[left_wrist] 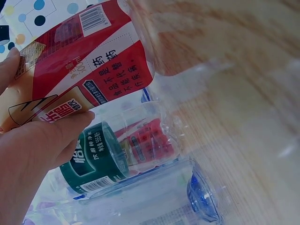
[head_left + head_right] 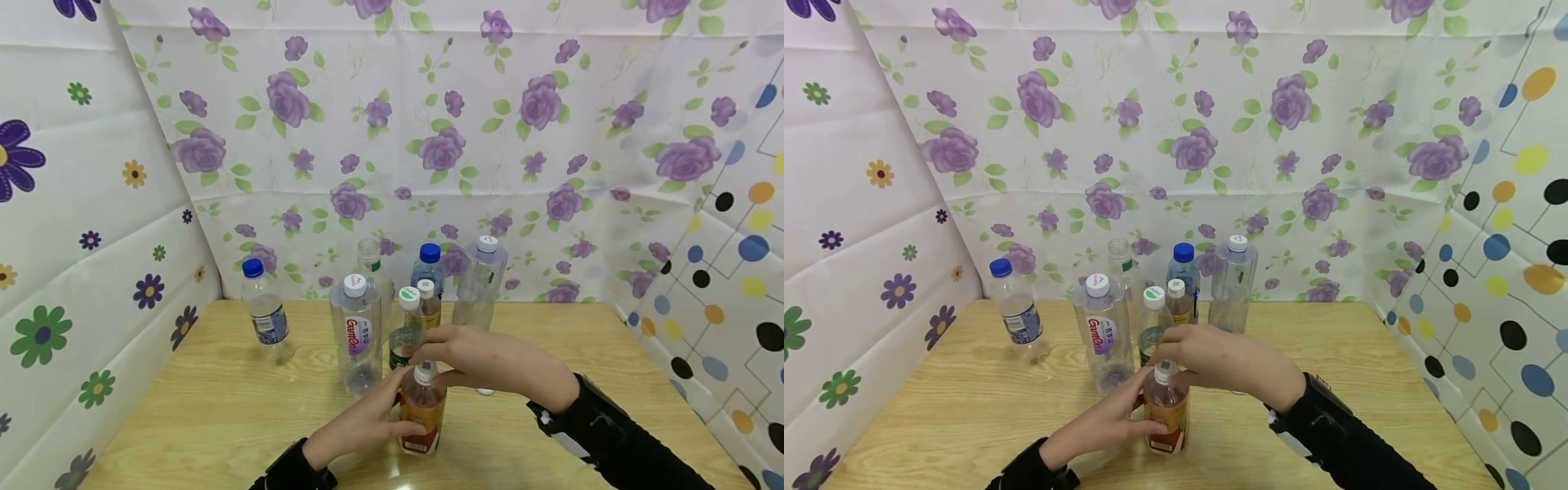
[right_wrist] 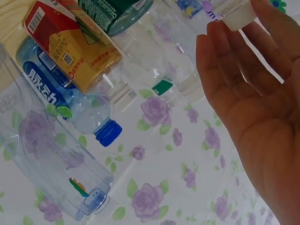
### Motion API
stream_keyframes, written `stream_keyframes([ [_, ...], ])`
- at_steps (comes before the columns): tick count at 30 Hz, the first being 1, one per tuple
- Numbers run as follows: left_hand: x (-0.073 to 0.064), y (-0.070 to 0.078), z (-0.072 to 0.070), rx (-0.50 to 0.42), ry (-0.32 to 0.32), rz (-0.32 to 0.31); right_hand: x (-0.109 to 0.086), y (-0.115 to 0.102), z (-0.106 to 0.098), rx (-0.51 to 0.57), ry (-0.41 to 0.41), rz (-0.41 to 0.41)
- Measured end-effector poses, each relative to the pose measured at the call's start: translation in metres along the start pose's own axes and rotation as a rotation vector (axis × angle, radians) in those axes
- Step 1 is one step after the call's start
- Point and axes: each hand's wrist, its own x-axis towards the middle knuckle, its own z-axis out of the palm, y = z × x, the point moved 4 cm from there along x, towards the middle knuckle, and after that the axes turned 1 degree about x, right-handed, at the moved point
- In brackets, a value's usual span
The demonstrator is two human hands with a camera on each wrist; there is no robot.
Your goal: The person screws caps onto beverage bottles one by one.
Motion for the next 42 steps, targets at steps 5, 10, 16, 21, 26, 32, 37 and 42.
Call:
stream_keyframes([
  [5,-0.0015,-0.0013,0.0000,0.008,0.000,-0.002,-0.0001,-0.0002,-0.0018,0.027,-0.011,-0.077],
  [10,-0.0014,-0.0027,-0.0009,0.030,0.015,-0.020,0.0007,0.0011,-0.0027,0.025,-0.027,-0.127],
  [16,-0.0008,-0.0027,-0.0004,0.018,0.006,-0.019,0.0030,0.0031,-0.0015,0.039,-0.030,-0.129],
  [21,0.0001,-0.0017,-0.0001,0.006,-0.006,0.007,0.0078,0.0039,0.0000,0.080,-0.021,-0.049],
  [26,0.0005,-0.0017,-0.0007,0.000,-0.007,0.001,0.0092,0.0011,0.0000,0.049,-0.009,0.004],
  [32,0.0003,-0.0015,0.0000,-0.002,-0.011,0.013,0.0058,-0.0008,-0.0004,0.030,-0.038,0.021],
  [37,-0.0005,-0.0015,0.0004,0.007,-0.003,0.019,0.0031,-0.0026,-0.0016,0.004,-0.041,-0.059],
  [42,-0.0017,-0.0025,-0.0005,0.028,0.013,-0.008,0.0026,-0.0039,-0.0032,-0.045,-0.020,-0.123],
])
